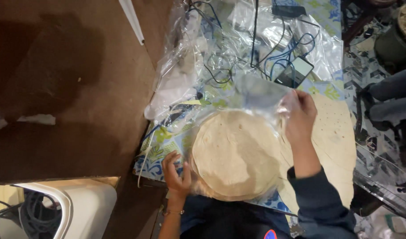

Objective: The person places stacks of flatbread into clear plastic bags by hand.

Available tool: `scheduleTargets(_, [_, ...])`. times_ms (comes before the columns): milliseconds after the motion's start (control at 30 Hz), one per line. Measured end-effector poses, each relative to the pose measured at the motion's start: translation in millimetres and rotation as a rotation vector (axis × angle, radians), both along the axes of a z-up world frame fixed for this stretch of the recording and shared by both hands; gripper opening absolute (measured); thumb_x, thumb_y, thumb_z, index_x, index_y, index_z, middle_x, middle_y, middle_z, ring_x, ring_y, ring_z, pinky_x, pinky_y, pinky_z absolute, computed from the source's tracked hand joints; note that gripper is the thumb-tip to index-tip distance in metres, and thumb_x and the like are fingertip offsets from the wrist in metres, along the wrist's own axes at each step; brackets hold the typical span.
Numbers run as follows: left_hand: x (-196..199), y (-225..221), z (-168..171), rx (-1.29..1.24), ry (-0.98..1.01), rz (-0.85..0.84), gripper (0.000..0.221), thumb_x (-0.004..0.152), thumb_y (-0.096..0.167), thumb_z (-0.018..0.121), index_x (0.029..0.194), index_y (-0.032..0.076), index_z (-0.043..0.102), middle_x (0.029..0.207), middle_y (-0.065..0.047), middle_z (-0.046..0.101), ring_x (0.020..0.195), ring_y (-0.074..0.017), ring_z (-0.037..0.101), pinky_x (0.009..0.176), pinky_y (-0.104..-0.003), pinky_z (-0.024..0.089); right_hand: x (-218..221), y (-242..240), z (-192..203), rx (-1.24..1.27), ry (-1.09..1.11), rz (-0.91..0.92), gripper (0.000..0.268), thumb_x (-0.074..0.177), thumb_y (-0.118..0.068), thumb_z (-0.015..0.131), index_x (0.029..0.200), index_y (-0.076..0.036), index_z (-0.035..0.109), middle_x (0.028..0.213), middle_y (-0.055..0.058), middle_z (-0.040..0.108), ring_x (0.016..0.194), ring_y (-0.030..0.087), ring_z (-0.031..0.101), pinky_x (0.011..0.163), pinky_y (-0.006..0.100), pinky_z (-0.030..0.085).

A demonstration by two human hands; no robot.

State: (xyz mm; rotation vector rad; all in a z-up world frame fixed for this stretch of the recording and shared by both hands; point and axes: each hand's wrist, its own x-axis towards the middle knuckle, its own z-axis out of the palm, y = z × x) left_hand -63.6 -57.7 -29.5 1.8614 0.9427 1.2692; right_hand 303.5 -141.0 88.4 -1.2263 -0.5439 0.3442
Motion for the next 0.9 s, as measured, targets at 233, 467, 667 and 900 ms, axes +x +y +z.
scheduleTargets(233, [42.9,-58.4,121.3,-0.370,-0.047,-0.649,0.036,0.094,0.012,0.068,0.127,0.001,0.060,0.123,-0.015,0.066,0.115,-0.0270,0.065,0.098,-0.039,0.053,-123.8,-67.2,-0.2,-0.238,-0.115,0.014,0.028,0.100,-0.009,0.069,0.124,-0.001,0.056,0.103,0.006,0.065,0.089,0.011,0.064,0.078,0.025,0.053])
scheduleTargets(467, [57.3,-73.1,66.8,-0.589,-0.308,-0.657,0.032,0.096,0.011,0.068,0.125,-0.001,0.063,0.117,-0.011,0.070,0.106,-0.0188,0.069,0.092,-0.032,0.057,-183.0,-101.4,40.6,-0.448,-0.249,0.467,0.056,0.088,-0.003,0.072,0.139,0.001,0.050,0.143,0.013,0.060,0.126,0.023,0.060,0.102,0.035,0.051])
scheduleTargets(667, [51.6,-71.8,54.4,-1.152,-0.350,-0.531,0.019,0.092,0.014,0.071,0.101,-0.001,0.076,0.085,-0.006,0.078,0.075,-0.0128,0.073,0.072,-0.027,0.060,-182.8,-114.7,16.5,-0.749,-0.722,0.204,0.027,0.083,-0.006,0.074,0.110,-0.006,0.073,0.121,0.008,0.072,0.107,0.029,0.071,0.085,0.032,0.058])
scheduleTargets(900, [48.4,-71.4,-14.4,-1.115,-0.215,-0.430,0.027,0.083,0.013,0.085,0.077,0.009,0.059,0.067,0.001,0.060,0.059,-0.0067,0.052,0.053,-0.025,0.043,-164.8,-129.9,-7.8,-0.736,-0.545,0.148,0.009,0.080,-0.008,0.078,0.088,-0.007,0.076,0.082,0.005,0.075,0.070,0.019,0.072,0.063,0.028,0.056])
